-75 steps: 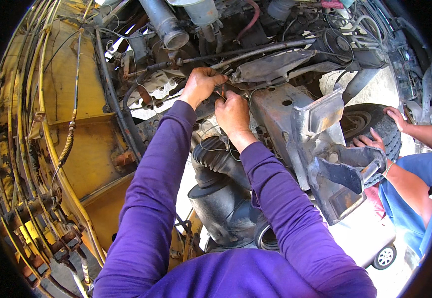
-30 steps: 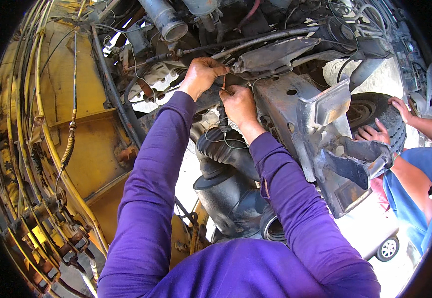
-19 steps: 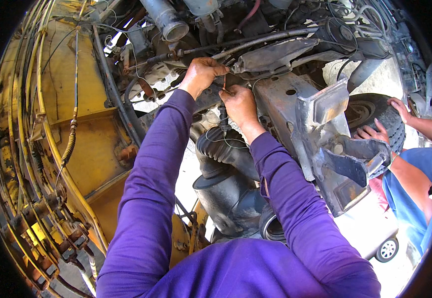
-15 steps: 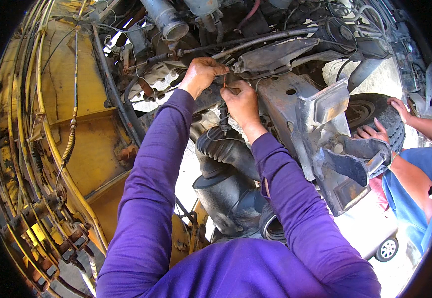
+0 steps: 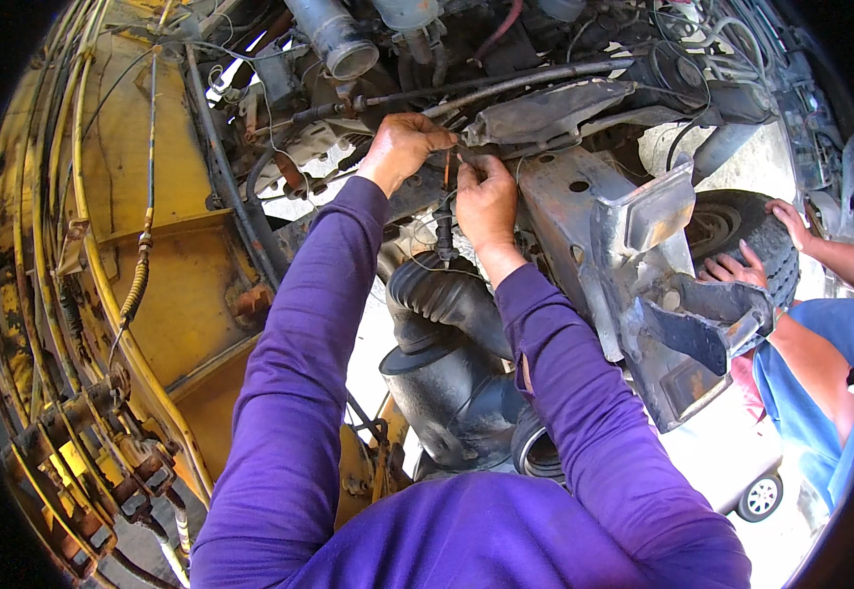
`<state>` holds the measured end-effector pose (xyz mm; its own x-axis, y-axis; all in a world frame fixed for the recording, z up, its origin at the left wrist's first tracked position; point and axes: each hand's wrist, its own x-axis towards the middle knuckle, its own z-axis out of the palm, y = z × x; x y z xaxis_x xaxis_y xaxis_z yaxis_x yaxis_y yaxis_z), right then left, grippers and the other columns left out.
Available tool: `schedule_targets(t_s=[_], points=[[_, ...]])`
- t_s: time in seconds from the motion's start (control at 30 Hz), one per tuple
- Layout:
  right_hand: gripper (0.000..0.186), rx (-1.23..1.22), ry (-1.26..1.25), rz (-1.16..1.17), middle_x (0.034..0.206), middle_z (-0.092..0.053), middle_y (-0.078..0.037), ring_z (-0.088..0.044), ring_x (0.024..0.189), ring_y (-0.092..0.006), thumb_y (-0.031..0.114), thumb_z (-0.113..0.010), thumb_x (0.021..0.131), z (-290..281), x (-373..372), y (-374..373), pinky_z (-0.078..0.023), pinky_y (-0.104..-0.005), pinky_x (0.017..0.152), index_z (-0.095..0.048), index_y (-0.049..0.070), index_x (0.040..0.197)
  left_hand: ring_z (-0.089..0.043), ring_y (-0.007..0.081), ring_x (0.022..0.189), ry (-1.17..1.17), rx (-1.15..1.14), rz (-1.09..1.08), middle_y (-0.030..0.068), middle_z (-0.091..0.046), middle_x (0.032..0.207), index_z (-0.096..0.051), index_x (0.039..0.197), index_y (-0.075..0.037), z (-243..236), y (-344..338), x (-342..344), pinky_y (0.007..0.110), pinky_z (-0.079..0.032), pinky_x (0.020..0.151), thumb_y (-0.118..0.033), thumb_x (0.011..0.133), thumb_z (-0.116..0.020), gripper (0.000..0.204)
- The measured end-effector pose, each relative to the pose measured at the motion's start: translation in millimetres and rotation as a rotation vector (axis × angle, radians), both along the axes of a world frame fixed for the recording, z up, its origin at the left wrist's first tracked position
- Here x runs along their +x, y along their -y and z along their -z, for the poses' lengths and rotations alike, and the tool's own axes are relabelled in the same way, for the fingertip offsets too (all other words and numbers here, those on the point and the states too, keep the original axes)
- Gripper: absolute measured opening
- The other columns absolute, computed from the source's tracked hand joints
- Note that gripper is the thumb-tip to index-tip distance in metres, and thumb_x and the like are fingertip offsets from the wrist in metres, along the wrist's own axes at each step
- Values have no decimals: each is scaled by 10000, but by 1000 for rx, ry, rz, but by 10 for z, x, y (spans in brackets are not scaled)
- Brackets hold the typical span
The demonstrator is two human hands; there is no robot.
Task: The person works on a vehicle engine bay, handling wires and a small plastic bag containing a connector. They use a test light to probe electrical connections and appear to be troubleshooting or repairing the wiring.
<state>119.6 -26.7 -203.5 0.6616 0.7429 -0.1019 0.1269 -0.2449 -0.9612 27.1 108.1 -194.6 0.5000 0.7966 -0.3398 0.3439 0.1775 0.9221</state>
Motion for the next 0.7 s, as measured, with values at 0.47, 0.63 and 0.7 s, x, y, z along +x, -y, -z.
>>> schedule_targets(t_s=[0.47,0.63,0.7], points=[[196,11,-22,-9,972,-732,-244,-702,932,-421,115,-621,919,41,13,-24,-533,-447,818,-700,-29,1026,-639,155,754,-26,20,11,99,-752,830,-765,872,44,-25,3,4,303,-512,736,-120,812,-813,181],[194,8,-43,-16,976,-736,-237,-706,937,-407,103,-620,921,-31,16,-19,-533,-437,834,-699,-34,1033,-635,154,742,-28,23,7,97,-750,823,-763,868,40,-44,16,11,304,-510,727,-114,806,-819,175],[194,26,-55,-14,973,-737,-234,-708,937,-400,104,-620,922,-15,15,-24,-534,-434,837,-698,-34,1033,-634,155,737,-8,19,1,96,-749,820,-762,865,39,-30,12,13,304,-510,724,-109,804,-821,171]])
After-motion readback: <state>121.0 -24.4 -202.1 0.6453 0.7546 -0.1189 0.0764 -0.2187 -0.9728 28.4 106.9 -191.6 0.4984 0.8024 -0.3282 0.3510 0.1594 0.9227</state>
